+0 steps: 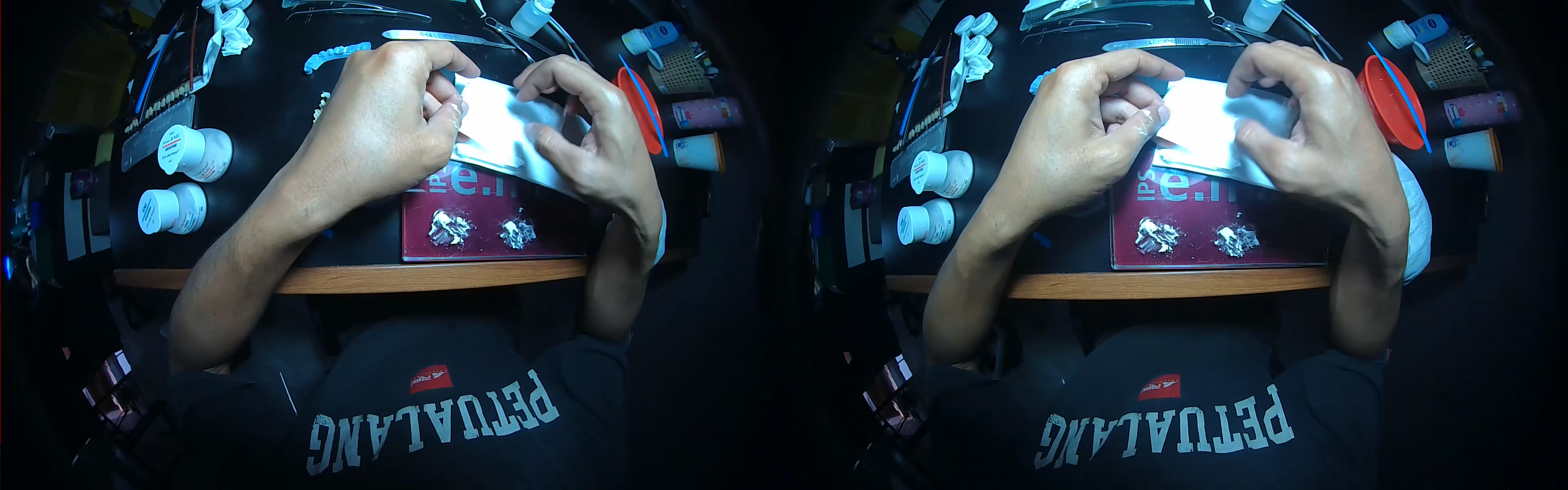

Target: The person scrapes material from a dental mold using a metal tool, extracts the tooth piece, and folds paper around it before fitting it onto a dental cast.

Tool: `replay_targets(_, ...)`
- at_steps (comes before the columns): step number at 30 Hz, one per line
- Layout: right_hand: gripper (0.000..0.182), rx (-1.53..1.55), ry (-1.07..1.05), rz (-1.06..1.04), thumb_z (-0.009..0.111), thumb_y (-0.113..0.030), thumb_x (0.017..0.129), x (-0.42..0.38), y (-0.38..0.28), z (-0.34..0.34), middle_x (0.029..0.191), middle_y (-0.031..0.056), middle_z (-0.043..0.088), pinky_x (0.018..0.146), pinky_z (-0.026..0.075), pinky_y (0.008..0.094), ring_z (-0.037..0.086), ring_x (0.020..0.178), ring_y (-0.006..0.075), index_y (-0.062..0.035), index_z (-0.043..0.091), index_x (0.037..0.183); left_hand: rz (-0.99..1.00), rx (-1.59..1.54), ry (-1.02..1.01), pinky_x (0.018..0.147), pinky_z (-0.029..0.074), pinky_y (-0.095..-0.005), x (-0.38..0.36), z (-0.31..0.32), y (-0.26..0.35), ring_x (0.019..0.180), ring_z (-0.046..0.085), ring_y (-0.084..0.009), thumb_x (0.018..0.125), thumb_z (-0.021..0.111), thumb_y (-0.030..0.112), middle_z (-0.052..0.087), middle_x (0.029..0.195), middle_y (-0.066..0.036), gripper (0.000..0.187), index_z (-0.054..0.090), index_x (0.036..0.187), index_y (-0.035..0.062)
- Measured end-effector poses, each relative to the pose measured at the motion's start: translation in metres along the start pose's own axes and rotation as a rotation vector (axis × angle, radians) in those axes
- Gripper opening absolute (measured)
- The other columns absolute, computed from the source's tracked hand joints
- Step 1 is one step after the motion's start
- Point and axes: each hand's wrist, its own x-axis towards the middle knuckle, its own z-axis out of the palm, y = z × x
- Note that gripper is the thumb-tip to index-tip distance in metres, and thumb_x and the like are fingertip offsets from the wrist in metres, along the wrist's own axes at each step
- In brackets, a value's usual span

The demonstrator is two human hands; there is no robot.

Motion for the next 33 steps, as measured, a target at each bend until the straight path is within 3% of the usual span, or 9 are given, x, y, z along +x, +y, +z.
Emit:
replay_targets(1,0.03,0.031,-0.035,-0.074,0.077,-0.019,0.075,0.0,-0.002,0.001,0.089,0.0156,0.068,0.072,0.053,0.0407,0.066,0.085,0.0291,0.0,0.07,0.097,0.013,0.013,0.005,0.073,0.064,-0.0292,0.0,0.001,-0.002,0.088,0.08,-0.0189,0.099,0.067,0.003,0.079,0.094,-0.016,0.028,0.069,0.126,-0.0047)
replay_targets(2,0.04,-0.057,-0.101,-0.16,0.089,-0.018,0.075,0.0,-0.003,-0.001,0.106,0.0091,0.072,0.072,0.048,0.0322,0.066,0.093,0.022,-0.0034,0.067,0.105,0.026,0.027,0.011,0.073,0.063,-0.0283,0.0,0.001,-0.003,0.087,0.08,-0.0179,0.099,0.067,0.003,0.079,0.094,-0.016,0.028,0.069,0.126,-0.0047)
replay_targets(5,0.042,-0.035,-0.074,-0.131,0.09,-0.02,0.074,0.0,-0.006,0.006,0.103,0.0084,0.071,0.074,0.048,0.0328,0.066,0.091,0.0224,-0.0028,0.067,0.105,-0.003,0.006,0.003,0.071,0.06,-0.0255,0.001,0.0,-0.003,0.082,0.078,-0.0141,0.099,0.067,0.001,0.079,0.094,-0.014,0.028,0.069,0.126,-0.0042)
replay_targets(6,0.034,-0.013,-0.04,-0.123,0.085,-0.015,0.074,0.003,-0.012,0.006,0.087,0.016,0.069,0.079,0.055,0.043,0.069,0.085,0.032,-0.0004,0.068,0.099,-0.009,-0.027,0.001,0.071,0.06,-0.0251,0.001,0.001,-0.004,0.082,0.077,-0.0134,0.099,0.067,0.001,0.079,0.093,-0.014,0.027,0.07,0.126,-0.0041)
replay_targets(12,0.028,0.129,-0.091,-0.088,0.079,-0.01,0.081,0.002,-0.008,0.001,0.09,0.0146,0.068,0.085,0.058,0.039,0.071,0.091,0.0265,0.0017,0.067,0.104,-0.042,-0.059,-0.013,0.072,0.059,-0.0237,0.001,-0.002,-0.003,0.084,0.077,-0.0124,0.1,0.067,0.001,0.079,0.094,-0.012,0.027,0.069,0.126,-0.0045)
replay_targets(15,0.039,0.228,-0.1,-0.045,0.081,-0.015,0.085,-0.001,0.003,0.008,0.098,0.0038,0.065,0.076,0.047,0.0289,0.063,0.091,0.0138,-0.0044,0.067,0.119,-0.069,-0.08,-0.031,0.072,0.059,-0.0238,0.001,-0.003,-0.003,0.084,0.077,-0.0124,0.1,0.067,0.002,0.079,0.094,-0.012,0.028,0.069,0.127,-0.0048)
replay_targets(18,0.028,0.264,-0.122,0.008,0.071,-0.006,0.09,0.002,-0.006,0.004,0.094,0.0117,0.068,0.08,0.057,0.0342,0.069,0.089,0.0196,0.0012,0.066,0.116,-0.068,-0.095,-0.041,0.073,0.059,-0.0237,0.002,-0.004,-0.002,0.085,0.076,-0.0121,0.099,0.067,0.003,0.079,0.094,-0.012,0.029,0.069,0.127,-0.0051)
replay_targets(28,0.034,0.615,-0.091,0.13,0.071,-0.013,0.1,0.001,0.002,0.006,0.1,0.0037,0.065,0.074,0.048,0.0205,0.06,0.087,0.0053,0.002,0.063,0.129,-0.182,-0.245,-0.093,0.078,0.059,-0.0219,0.005,-0.013,0.004,0.089,0.076,-0.0119,0.101,0.07,0.005,0.079,0.097,-0.012,0.029,0.068,0.128,-0.0046)
replay_targets(33,0.03,0.751,-0.054,0.2,0.069,-0.013,0.102,0.002,-0.005,0.009,0.102,0.0047,0.067,0.069,0.048,0.0164,0.061,0.087,0.0038,0.0016,0.063,0.128,-0.164,-0.3,-0.078,0.083,0.061,-0.0232,0.005,-0.014,0.002,0.092,0.077,-0.0132,0.101,0.07,0.005,0.079,0.098,-0.012,0.031,0.067,0.129,-0.0053)
